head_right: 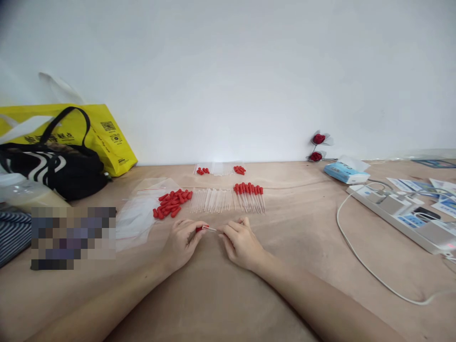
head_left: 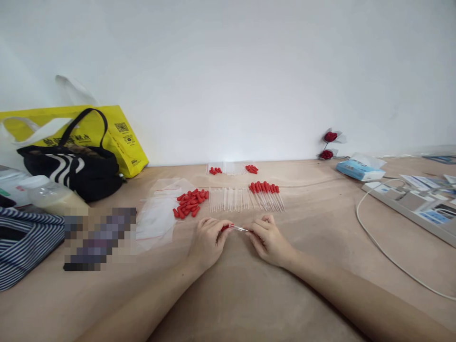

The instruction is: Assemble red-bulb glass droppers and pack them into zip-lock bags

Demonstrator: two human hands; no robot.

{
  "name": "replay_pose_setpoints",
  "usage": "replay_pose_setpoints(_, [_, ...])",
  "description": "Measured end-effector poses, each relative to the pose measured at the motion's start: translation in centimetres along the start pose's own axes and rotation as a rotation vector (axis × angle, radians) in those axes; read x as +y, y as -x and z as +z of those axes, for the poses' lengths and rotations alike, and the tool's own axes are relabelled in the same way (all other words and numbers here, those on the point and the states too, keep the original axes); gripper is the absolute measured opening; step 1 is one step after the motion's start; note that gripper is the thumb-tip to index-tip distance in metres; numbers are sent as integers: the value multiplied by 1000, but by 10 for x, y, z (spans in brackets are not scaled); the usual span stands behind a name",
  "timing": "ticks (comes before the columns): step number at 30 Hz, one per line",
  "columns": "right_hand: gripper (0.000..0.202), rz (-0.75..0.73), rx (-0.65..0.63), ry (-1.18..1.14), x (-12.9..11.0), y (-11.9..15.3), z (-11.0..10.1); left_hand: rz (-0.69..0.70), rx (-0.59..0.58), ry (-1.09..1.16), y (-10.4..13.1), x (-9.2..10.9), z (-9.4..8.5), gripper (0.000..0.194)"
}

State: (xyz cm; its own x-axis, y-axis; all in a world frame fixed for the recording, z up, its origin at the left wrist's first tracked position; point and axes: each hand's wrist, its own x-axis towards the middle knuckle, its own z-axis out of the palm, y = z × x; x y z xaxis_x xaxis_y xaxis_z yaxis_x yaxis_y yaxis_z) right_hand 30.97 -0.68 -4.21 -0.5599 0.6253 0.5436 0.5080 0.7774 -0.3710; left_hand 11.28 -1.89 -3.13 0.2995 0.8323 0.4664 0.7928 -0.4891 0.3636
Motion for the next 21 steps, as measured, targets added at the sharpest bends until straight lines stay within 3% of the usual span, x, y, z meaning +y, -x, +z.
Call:
replay_pose_setpoints(14, [15,-20,11,-22,3,2,2,24,44,21,2,-2,0,14])
replay_pose_setpoints(21, [19,-125,-18,53,6,-1,-6,137,59,8,4,2,-3,12])
